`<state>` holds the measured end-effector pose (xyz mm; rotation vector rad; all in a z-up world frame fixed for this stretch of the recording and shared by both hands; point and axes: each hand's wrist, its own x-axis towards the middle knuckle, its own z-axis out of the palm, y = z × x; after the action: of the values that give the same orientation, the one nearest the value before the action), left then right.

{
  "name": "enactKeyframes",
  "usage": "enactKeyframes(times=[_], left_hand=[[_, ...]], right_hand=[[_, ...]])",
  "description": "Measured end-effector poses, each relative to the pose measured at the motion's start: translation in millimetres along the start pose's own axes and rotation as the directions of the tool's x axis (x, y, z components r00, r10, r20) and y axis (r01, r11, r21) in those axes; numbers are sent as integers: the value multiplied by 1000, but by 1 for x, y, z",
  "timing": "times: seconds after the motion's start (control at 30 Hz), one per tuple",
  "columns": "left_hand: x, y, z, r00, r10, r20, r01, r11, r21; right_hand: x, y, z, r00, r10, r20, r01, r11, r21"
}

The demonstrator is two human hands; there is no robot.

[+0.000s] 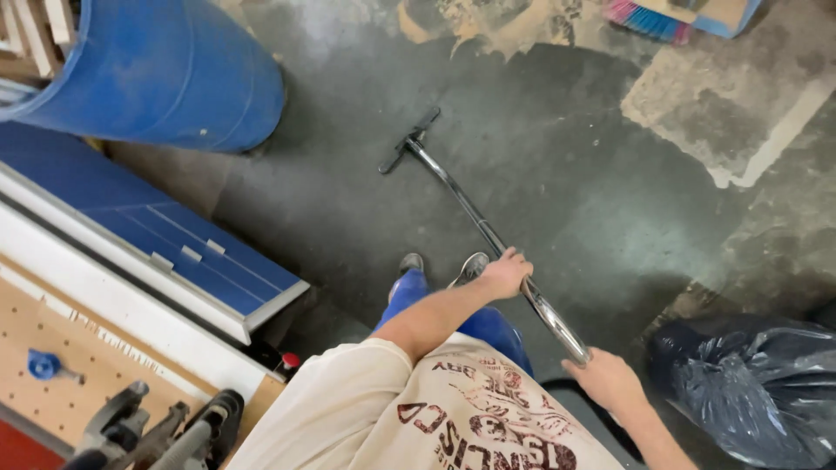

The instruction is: Vacuuming sawdust and debris from the workshop floor using a shop vacuum.

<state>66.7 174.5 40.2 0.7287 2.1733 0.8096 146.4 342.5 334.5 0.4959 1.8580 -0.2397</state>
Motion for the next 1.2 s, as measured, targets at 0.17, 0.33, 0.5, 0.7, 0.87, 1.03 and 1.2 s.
enactKeyframes(times=[0.17, 0.33, 0.5, 0.7, 0.87, 1.03, 1.2], left_hand=[[18, -70, -34, 992, -52, 112, 19, 959, 282], [16, -159, -161, 968, -250, 1, 230, 892, 390], [12, -234, -326, 889, -424, -172, 457, 835, 306], [49, -242, -426, 884, -456, 101, 332, 765, 552], [74, -193, -314, 875, -237, 423, -25, 849, 527], [39, -23, -291, 681, 52, 730, -441, 825, 353], [60, 13, -198, 470, 276, 838, -649, 751, 117]], right_hand=[[67, -53, 16, 996, -63, -65, 67, 996, 61], [168, -195, -9, 959, -220, -176, 242, 963, 119], [187, -364, -104, 916, -301, -264, 353, 918, 178], [155, -385, -161, 918, -273, -287, 336, 921, 197], [54, -272, -127, 980, -118, -164, 165, 933, 319], [-20, -179, -2, 983, 178, -36, -139, 865, 483], [-70, -159, 54, 914, 384, 132, -377, 680, 629]])
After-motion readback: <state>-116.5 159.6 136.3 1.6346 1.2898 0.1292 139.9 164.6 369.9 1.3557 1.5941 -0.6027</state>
